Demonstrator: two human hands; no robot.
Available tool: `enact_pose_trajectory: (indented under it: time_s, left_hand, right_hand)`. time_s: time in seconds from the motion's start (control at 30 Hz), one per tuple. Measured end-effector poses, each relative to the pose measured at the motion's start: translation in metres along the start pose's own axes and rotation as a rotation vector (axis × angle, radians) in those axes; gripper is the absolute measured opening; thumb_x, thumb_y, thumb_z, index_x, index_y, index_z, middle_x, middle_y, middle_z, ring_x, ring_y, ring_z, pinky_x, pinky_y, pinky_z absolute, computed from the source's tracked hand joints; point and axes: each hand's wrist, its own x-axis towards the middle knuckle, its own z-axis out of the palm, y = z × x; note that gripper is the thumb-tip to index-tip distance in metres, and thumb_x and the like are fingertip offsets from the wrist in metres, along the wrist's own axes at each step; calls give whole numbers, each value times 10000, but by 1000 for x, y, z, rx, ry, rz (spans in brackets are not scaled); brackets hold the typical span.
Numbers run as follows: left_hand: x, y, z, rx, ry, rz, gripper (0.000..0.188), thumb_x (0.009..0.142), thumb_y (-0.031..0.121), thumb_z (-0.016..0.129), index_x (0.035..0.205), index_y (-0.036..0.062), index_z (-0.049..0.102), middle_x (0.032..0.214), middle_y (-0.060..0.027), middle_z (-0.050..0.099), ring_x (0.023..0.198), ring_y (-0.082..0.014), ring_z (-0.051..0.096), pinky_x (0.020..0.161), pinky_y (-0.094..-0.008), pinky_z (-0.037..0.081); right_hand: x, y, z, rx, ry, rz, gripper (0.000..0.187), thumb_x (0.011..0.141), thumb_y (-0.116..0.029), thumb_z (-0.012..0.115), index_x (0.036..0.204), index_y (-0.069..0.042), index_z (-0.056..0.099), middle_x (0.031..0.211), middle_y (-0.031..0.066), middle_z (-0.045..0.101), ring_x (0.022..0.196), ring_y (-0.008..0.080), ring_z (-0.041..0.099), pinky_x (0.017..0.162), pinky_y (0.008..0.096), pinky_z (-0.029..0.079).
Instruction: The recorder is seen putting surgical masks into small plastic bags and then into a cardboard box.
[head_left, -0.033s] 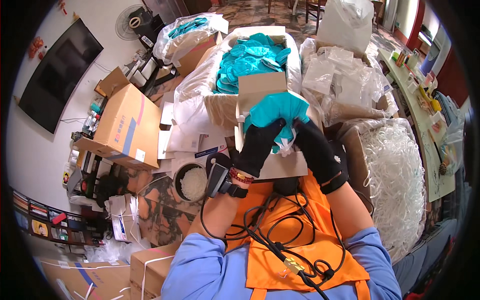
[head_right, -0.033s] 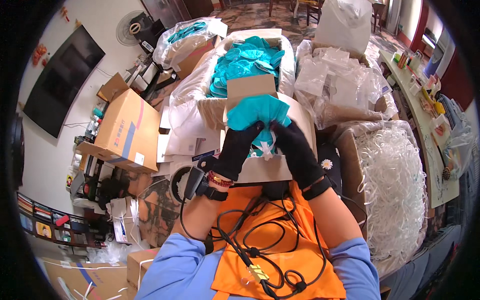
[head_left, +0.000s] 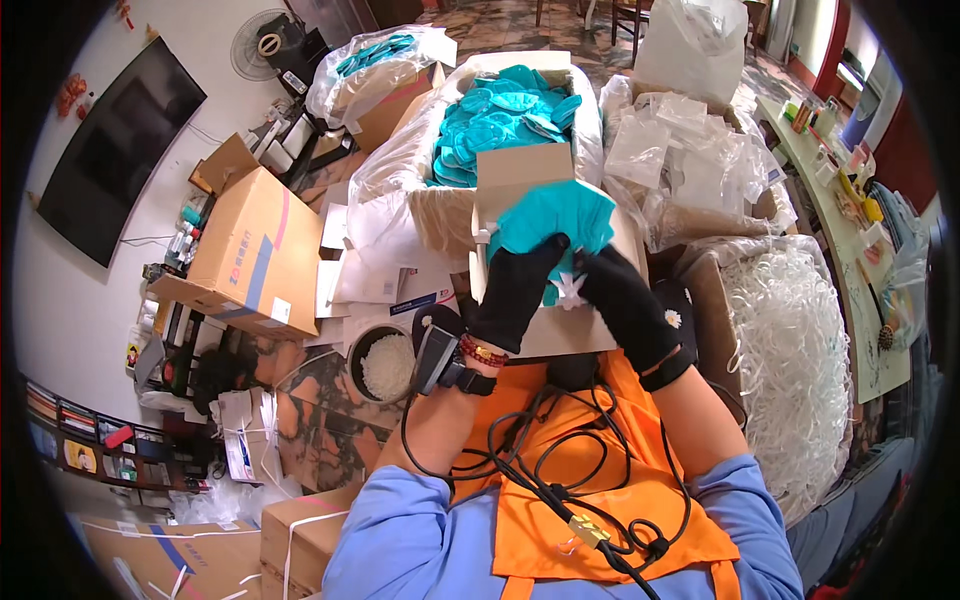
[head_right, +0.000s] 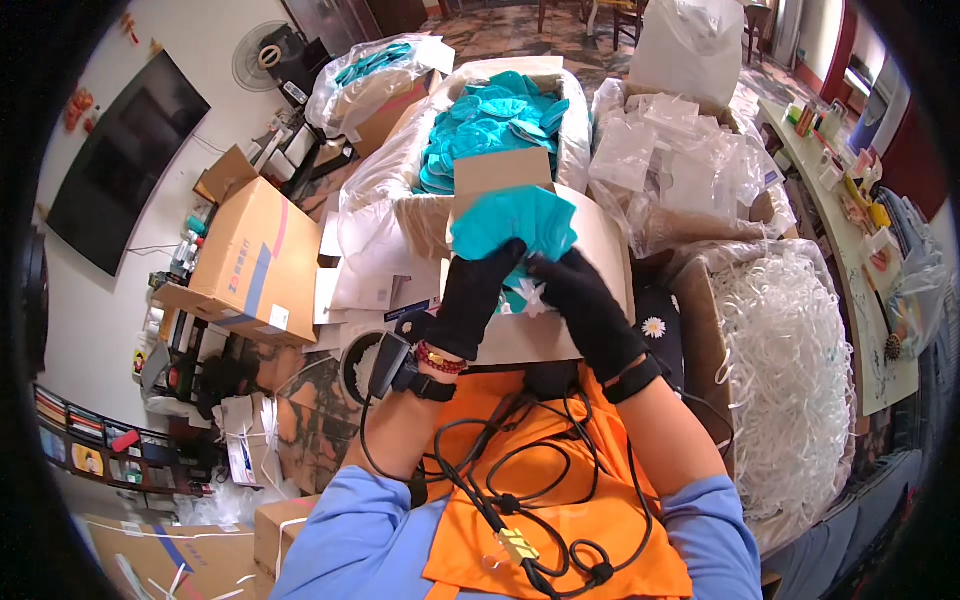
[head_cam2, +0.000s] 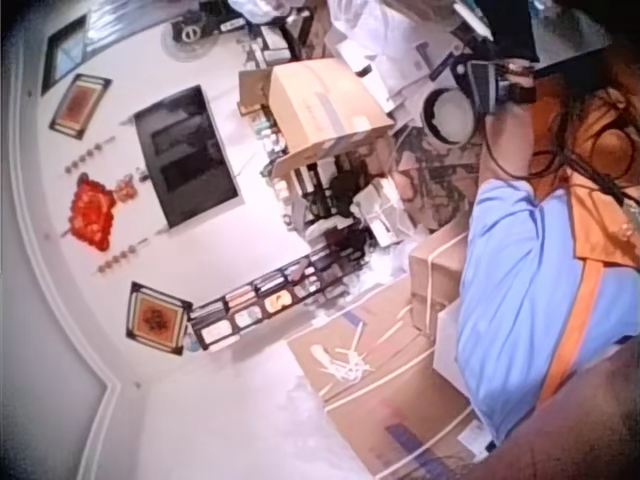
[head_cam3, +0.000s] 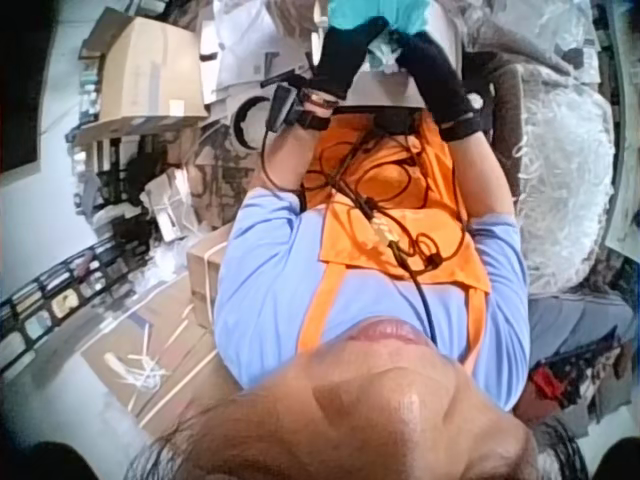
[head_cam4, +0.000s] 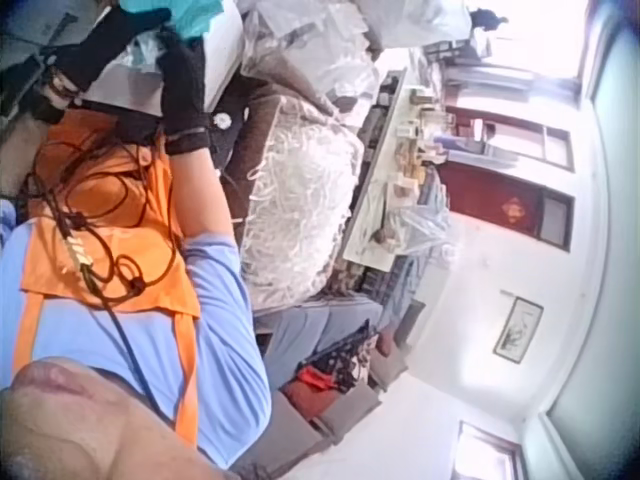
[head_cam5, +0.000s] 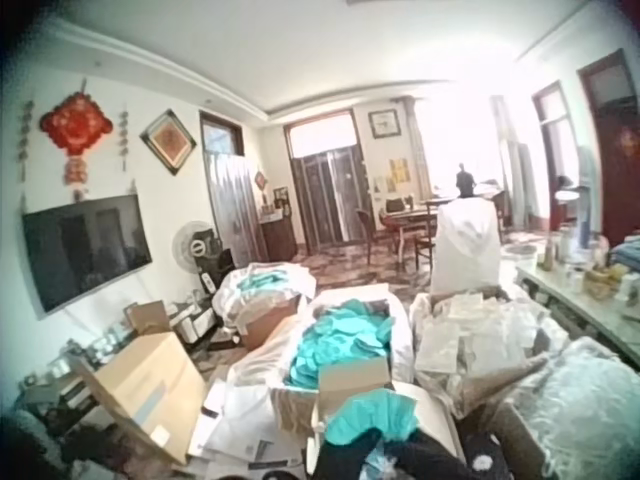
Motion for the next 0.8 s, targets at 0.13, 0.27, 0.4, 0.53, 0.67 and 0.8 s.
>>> enact_pose_trajectory:
  time_s: [0.13,0.27,0.4,0.53,0.67,0.8]
  left_hand:
    - [0,1,-7,-62,121,-123,203,933,151,613,1078,9,626,1003,-36,638,906,-119,579,811,-291,468]
    - [1,6,-12,-219,173,-139,271,937,192,619,1158,38,595,1081,-20,611,960,-117,563,850,-289,457]
    - [2,25,-7,-315,234,-152,339,941,234,614,1231,69,557,1144,-11,587,1022,-112,549,886,-284,447]
    - [9,34,-21,-335,281,-116,360,949,271,599,1253,85,551,1156,-7,586,1039,-109,552,895,-277,448]
    - [8,42,-31,-344,294,-212,378,951,295,594,1264,90,547,1158,-2,584,1020,-98,552,866,-270,453]
    - [10,42,-28,-165,249,-94,407,956,261,590,1276,19,521,1191,-45,576,1056,-129,546,929,-295,434]
  right_hand:
    - [-1,3,-9,-94,-95,88,228,847,-136,686,1033,-4,675,815,13,640,721,118,602,661,262,481]
    - [1,-3,-4,-852,150,-377,150,838,-140,689,945,-35,702,837,97,659,744,214,632,675,337,496]
    - [4,-15,-17,-1010,299,-709,136,825,-47,646,959,-45,670,915,110,669,854,273,645,767,340,498]
    - [-2,-46,-35,-460,278,-485,162,896,6,562,1037,-29,633,950,54,668,893,165,615,821,297,488]
    - [-11,-51,-51,-1006,53,-531,345,832,-91,676,1166,-46,603,966,80,669,919,210,631,837,322,489]
    - [-12,-68,-24,-486,121,-286,488,790,-105,734,1242,-39,562,1115,64,633,889,150,630,808,301,490]
